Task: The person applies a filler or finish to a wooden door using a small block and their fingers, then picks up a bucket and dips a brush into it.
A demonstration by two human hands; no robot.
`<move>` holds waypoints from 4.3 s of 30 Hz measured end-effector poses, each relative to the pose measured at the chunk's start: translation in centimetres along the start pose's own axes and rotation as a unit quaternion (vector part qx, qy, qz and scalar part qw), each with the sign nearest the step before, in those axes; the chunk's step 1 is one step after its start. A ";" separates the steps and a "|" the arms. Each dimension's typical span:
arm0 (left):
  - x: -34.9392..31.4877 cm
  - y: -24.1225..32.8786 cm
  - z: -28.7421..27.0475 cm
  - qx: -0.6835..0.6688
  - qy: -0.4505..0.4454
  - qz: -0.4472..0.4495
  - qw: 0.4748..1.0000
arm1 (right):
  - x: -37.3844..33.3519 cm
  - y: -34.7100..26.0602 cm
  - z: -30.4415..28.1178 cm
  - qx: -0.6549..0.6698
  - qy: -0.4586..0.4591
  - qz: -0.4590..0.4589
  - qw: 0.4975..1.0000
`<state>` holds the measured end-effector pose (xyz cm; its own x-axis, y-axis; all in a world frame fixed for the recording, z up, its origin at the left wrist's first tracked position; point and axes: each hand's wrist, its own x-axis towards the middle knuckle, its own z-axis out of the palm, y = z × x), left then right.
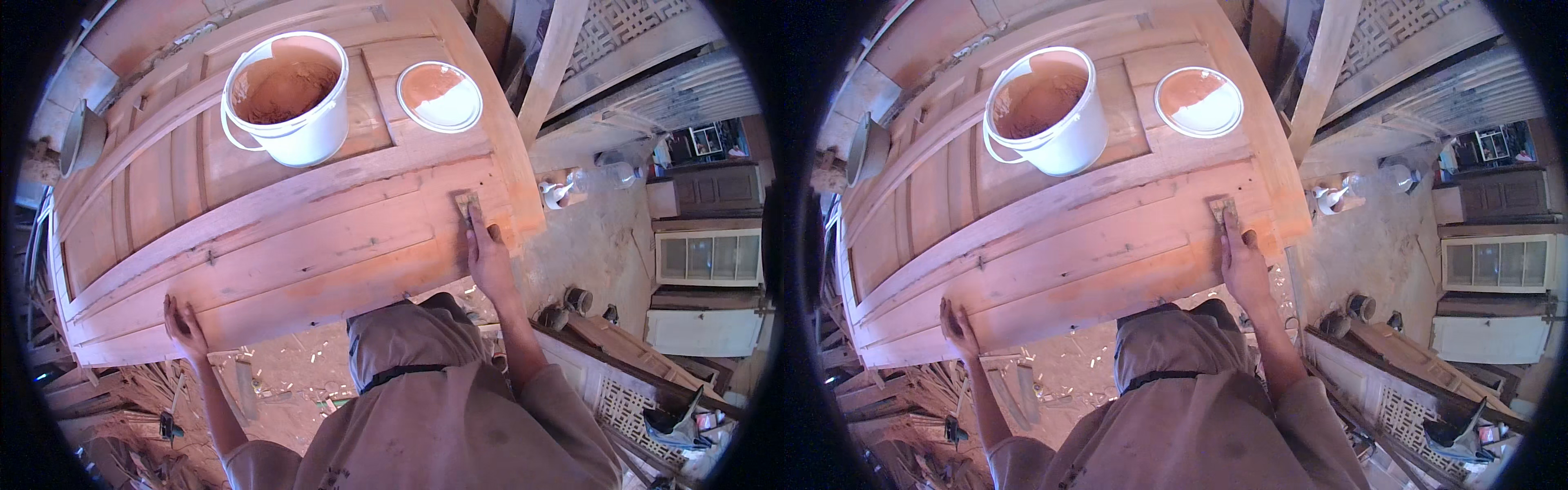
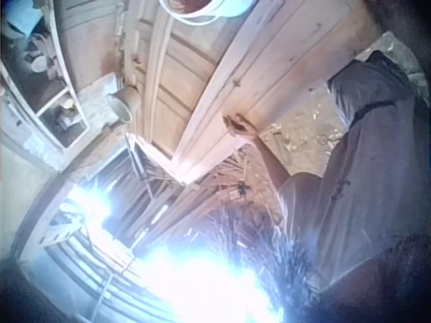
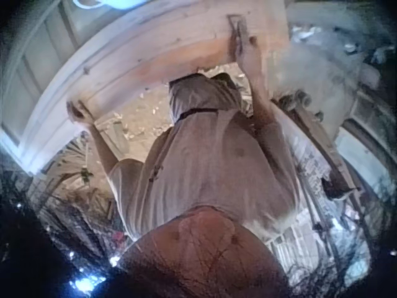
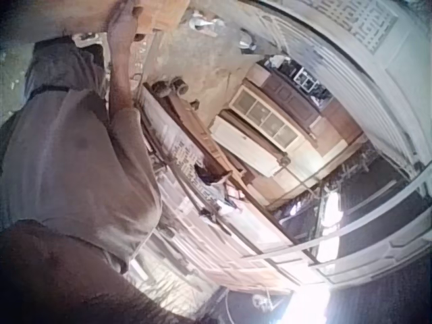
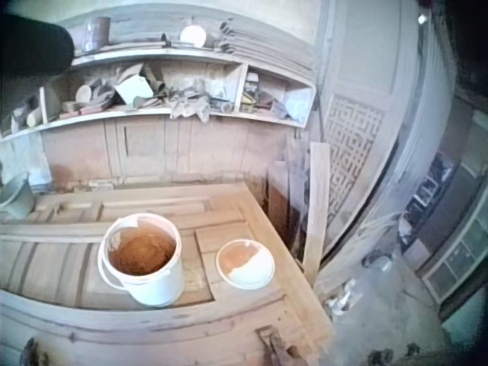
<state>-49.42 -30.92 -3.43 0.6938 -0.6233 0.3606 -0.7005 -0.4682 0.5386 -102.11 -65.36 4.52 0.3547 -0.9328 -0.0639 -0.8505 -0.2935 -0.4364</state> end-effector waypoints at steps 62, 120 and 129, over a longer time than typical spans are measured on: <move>0.1 1.0 -0.4 0.027 0.000 0.005 1.000 | 7.2 -1.4 -8.0 -0.221 -0.223 -0.199 0.928; 0.2 1.0 -0.7 0.040 -0.005 0.009 0.999 | 1.7 0.6 0.3 -0.133 -0.081 -0.048 0.987; 0.1 1.3 -0.7 0.047 -0.009 0.027 0.998 | 0.3 0.8 -1.4 -0.176 -0.141 -0.017 0.974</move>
<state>-50.17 -31.19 -2.16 0.6512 -0.6610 0.3728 -0.7508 -0.4896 0.4434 -103.21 -66.17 5.42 0.4362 -0.8408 -0.3206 -0.8989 -0.4238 -0.1114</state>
